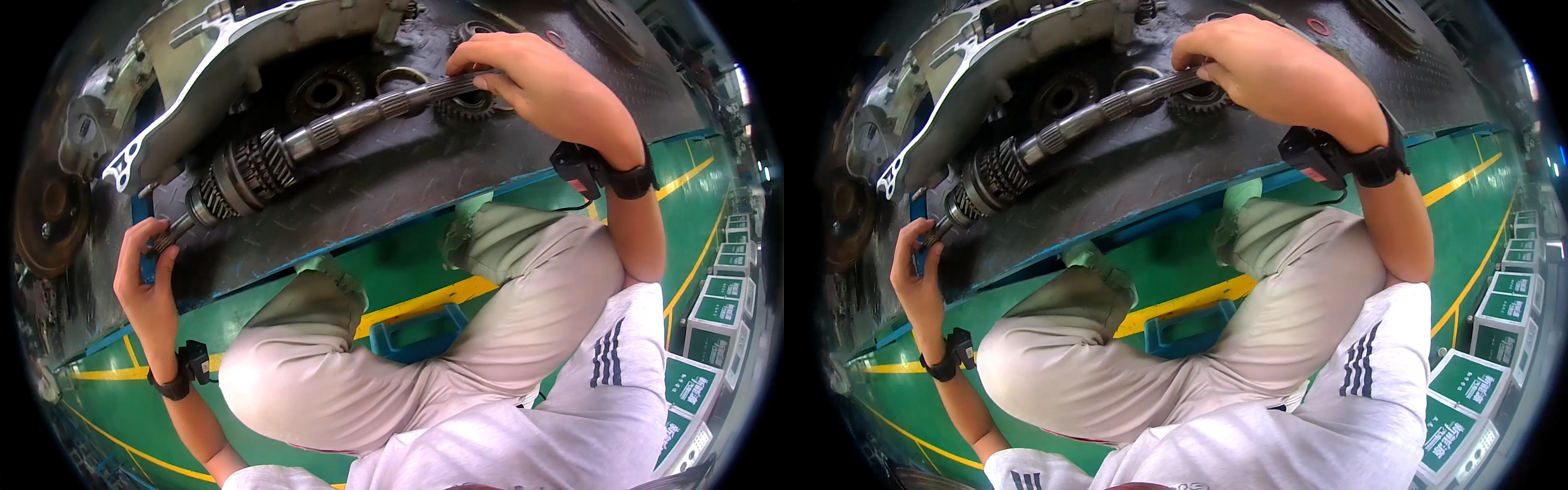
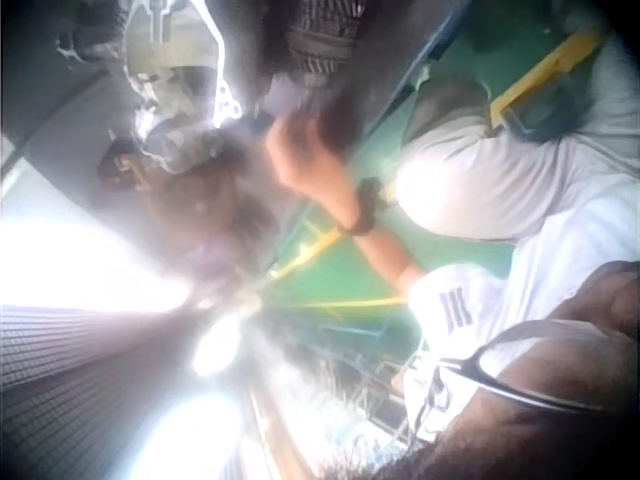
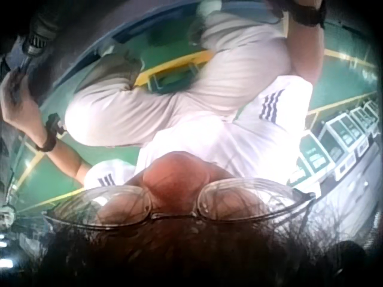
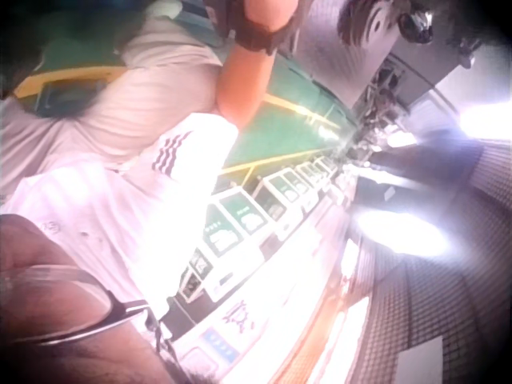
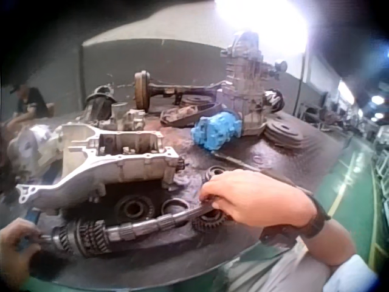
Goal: The person removes gears and synchronization components from a transmission shaft by hand and places them on a metal workbench.
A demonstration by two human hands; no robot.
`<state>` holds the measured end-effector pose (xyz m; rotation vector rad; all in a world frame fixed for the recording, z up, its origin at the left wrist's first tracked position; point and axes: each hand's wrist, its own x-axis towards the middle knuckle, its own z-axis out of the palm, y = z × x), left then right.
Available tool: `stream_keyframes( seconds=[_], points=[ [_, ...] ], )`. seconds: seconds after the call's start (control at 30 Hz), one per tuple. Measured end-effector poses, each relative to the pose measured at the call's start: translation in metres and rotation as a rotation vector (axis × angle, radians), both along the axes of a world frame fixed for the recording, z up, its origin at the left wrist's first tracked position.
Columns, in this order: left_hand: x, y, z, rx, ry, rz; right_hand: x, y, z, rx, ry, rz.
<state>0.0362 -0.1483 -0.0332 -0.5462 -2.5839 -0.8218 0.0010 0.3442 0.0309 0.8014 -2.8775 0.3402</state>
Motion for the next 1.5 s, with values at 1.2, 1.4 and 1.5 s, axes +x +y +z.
stream_keyframes(
  seconds=[1.2,1.4,1.5],
  points=[
    [0.004,0.014,0.015,0.036,-0.070,-0.016,-0.004,0.021,-0.013,-0.119,-0.027,0.044],
    [0.002,-0.003,-0.004,0.144,-0.091,-0.035,0.007,0.013,0.000,-0.092,-0.155,0.064],
    [0.000,0.002,-0.003,0.186,-0.099,-0.027,0.009,0.029,-0.014,-0.105,-0.074,0.112]
  ],
)
